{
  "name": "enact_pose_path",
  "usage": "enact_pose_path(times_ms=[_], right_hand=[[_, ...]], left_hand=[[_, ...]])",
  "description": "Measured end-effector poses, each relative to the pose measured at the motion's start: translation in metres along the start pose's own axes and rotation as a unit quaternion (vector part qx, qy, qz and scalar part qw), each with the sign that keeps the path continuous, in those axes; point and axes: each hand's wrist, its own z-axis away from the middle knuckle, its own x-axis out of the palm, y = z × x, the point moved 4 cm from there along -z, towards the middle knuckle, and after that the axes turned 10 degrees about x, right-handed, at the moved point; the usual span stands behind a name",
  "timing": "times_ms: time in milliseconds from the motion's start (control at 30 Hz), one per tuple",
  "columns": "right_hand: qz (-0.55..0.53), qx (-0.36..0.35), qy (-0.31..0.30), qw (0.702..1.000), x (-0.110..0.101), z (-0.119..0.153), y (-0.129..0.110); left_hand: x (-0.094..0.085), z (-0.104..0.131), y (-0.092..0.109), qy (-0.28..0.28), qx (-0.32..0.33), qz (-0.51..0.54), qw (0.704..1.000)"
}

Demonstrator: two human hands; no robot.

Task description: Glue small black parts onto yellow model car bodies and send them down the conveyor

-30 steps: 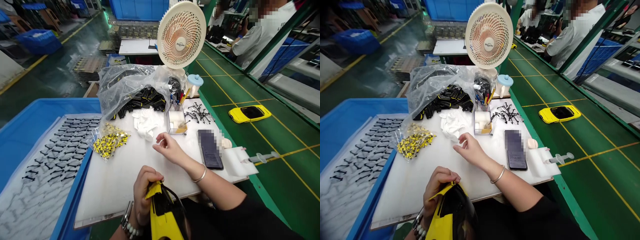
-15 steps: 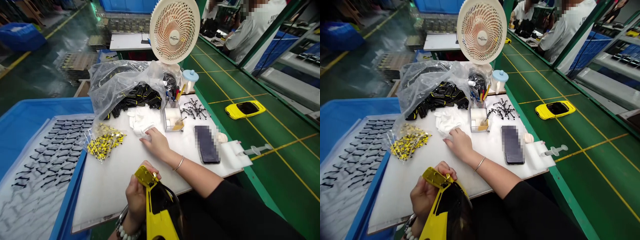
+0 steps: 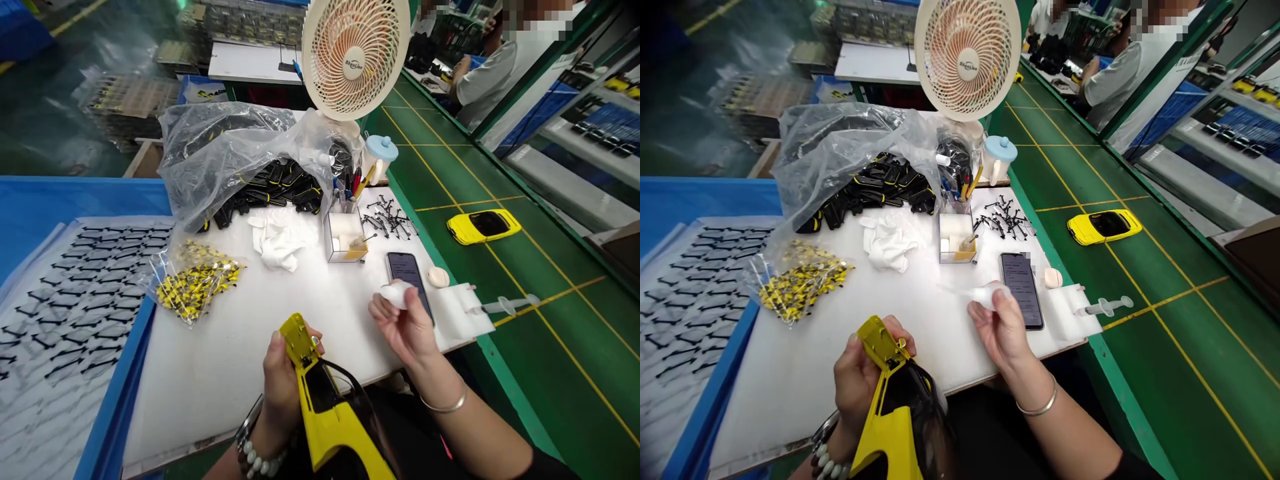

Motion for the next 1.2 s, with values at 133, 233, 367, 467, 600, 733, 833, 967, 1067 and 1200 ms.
enact_pose_path(times_ms=[133,233,367,467,600,733,833,967,1067,1200], right_hand=[[-0.007,-0.09,0.003,0.996,0.001,0.025,-0.016],[0.074,-0.244,-0.023,0.967,0.014,0.047,-0.024],[0.18,-0.429,-0.115,0.877,0.032,0.064,-0.034],[0.248,-0.465,-0.163,0.834,0.042,0.064,-0.039],[0.252,-0.476,-0.175,0.824,0.048,0.063,-0.042],[0.277,-0.454,-0.209,0.82,0.045,0.063,-0.036],[0.285,-0.438,-0.215,0.825,0.04,0.063,-0.034],[0.302,-0.433,-0.22,0.82,0.039,0.066,-0.038],[0.312,-0.433,-0.203,0.821,0.038,0.068,-0.041],[0.353,-0.434,-0.201,0.804,0.042,0.067,-0.041]], left_hand=[[-0.001,0.0,0.0,-0.005,-0.022,0.012,1.0],[0.0,0.002,0.004,-0.012,-0.028,0.007,1.0],[0.005,0.006,0.01,-0.006,-0.027,0.035,0.999],[0.009,0.007,0.013,0.0,-0.021,0.048,0.999],[0.009,0.007,0.011,0.007,-0.016,0.044,0.999],[0.006,0.008,0.004,-0.001,-0.036,0.045,0.998],[0.004,0.008,0.002,0.005,-0.026,0.034,0.999],[0.005,0.008,0.004,0.0,-0.015,0.017,1.0],[0.006,0.009,0.005,0.003,-0.027,0.012,1.0],[0.006,0.009,0.005,0.004,-0.032,0.014,0.999]])
